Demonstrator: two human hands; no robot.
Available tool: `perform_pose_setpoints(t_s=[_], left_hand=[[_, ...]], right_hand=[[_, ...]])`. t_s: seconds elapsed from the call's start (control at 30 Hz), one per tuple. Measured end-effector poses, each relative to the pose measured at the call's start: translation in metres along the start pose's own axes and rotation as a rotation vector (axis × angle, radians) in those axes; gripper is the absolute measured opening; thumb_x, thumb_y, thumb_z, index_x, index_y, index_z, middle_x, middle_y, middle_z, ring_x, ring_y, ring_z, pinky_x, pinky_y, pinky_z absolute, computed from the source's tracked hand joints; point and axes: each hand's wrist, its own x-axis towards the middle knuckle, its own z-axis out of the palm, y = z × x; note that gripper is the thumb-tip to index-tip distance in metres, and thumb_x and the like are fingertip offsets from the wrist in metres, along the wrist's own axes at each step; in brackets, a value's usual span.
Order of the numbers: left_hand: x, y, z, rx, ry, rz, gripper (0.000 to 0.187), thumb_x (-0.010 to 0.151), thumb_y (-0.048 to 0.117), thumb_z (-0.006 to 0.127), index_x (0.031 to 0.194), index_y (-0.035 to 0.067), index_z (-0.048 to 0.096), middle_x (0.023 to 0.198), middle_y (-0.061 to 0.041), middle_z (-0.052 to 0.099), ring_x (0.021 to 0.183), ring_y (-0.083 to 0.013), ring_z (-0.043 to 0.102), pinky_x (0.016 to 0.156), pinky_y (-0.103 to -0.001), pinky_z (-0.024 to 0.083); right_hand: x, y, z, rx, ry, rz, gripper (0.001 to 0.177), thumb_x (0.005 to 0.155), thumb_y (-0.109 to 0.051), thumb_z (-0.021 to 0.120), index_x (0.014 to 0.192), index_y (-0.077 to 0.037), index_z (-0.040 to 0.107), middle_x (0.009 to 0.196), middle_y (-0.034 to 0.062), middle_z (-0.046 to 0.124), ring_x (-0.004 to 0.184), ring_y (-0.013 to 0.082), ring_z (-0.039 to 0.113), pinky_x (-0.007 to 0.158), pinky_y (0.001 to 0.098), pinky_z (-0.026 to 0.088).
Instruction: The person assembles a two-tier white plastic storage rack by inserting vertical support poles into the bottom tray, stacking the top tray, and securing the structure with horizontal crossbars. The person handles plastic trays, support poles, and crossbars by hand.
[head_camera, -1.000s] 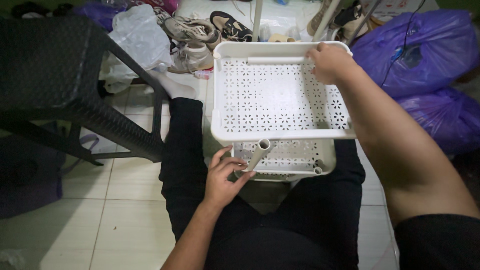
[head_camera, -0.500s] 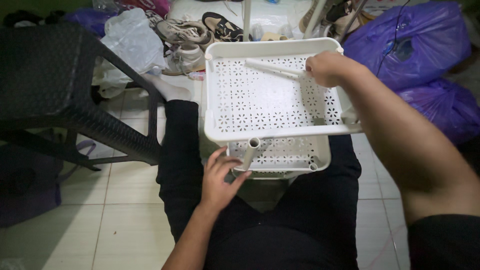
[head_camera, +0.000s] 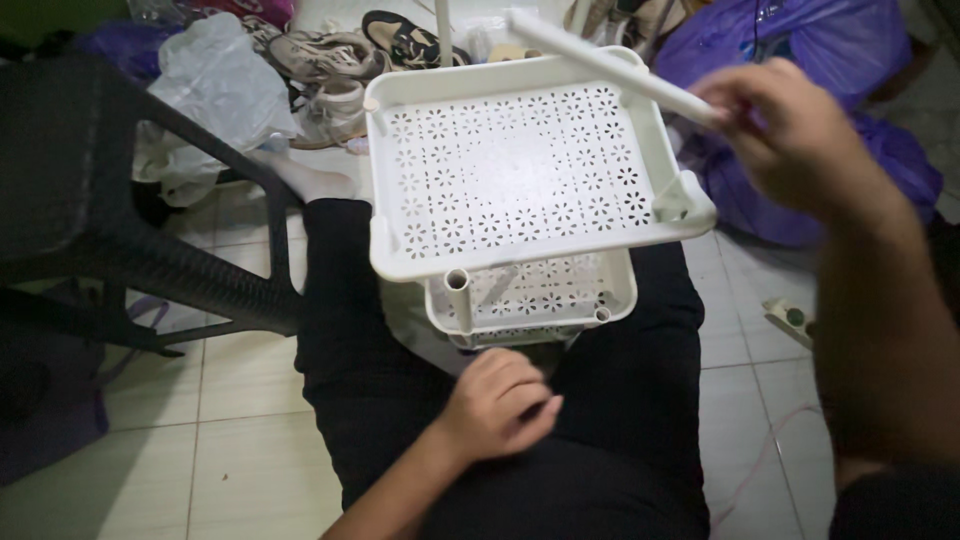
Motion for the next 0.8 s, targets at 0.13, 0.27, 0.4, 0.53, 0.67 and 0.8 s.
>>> perform_pose_setpoints(t_s=[0.13, 0.27, 0.4, 0.53, 0.67, 0.8], left_hand=[[0.029, 0.015, 0.013, -0.161, -0.024, -0.196, 0.041, 0.094, 0.02, 0.08, 0.12, 0.004, 0.053, 0.115, -0.014, 0.062, 0.107, -0.0301, 0.066, 0.096, -0.04, 0.055], [0.051, 0.013, 0.032, -0.2, -0.039, -0.451, 0.068, 0.094, 0.026, 0.075, 0.144, -0.005, 0.04, 0.126, -0.021, 0.057, 0.109, -0.0304, 0.062, 0.1, -0.042, 0.051], [0.062, 0.004, 0.049, -0.118, 0.023, -0.387, 0.068, 0.097, 0.027, 0.073, 0.145, -0.007, 0.039, 0.129, -0.025, 0.056, 0.115, -0.0333, 0.061, 0.101, -0.042, 0.052], [0.066, -0.012, 0.059, -0.068, -0.054, -0.516, 0.046, 0.096, 0.028, 0.074, 0.127, -0.001, 0.056, 0.115, -0.019, 0.066, 0.107, -0.0338, 0.066, 0.094, -0.041, 0.053], [0.065, -0.024, 0.061, -0.019, -0.114, -0.546, 0.028, 0.092, 0.028, 0.079, 0.094, 0.003, 0.066, 0.107, -0.015, 0.071, 0.1, -0.0342, 0.069, 0.087, -0.04, 0.055], [0.065, -0.028, 0.06, -0.073, -0.15, -0.469, 0.022, 0.093, 0.028, 0.077, 0.098, 0.008, 0.072, 0.109, -0.01, 0.075, 0.097, -0.0281, 0.073, 0.086, -0.036, 0.058]], right_hand=[[-0.059, 0.002, -0.018, 0.145, 0.04, -0.039, 0.016, 0.1, -0.001, 0.055, 0.114, 0.002, 0.063, 0.101, 0.0179, 0.066, 0.083, 0.021, 0.063, 0.072, 0.0307, 0.054], [-0.119, -0.022, -0.027, 0.181, 0.049, 0.303, 0.017, 0.103, -0.001, 0.058, 0.114, -0.004, 0.071, 0.108, 0.0124, 0.071, 0.095, 0.0164, 0.07, 0.083, 0.0298, 0.06], [-0.131, -0.019, -0.034, -0.08, -0.12, 0.314, 0.026, 0.084, -0.012, 0.076, 0.109, -0.008, 0.078, 0.097, 0.0077, 0.074, 0.081, 0.0155, 0.07, 0.067, 0.0284, 0.058], [-0.129, -0.022, -0.038, -0.199, -0.17, 0.212, 0.021, 0.087, -0.016, 0.078, 0.108, -0.014, 0.08, 0.094, 0.0036, 0.074, 0.081, 0.013, 0.069, 0.068, 0.0266, 0.057], [-0.117, -0.035, -0.046, -0.18, -0.176, 0.063, 0.027, 0.077, -0.022, 0.079, 0.104, -0.016, 0.081, 0.093, 0.0025, 0.075, 0.081, 0.0137, 0.07, 0.068, 0.0284, 0.056], [-0.096, -0.056, -0.053, -0.093, -0.236, 0.017, 0.029, 0.077, -0.028, 0.081, 0.104, -0.018, 0.079, 0.093, 0.0001, 0.075, 0.08, 0.0118, 0.071, 0.066, 0.0276, 0.057]])
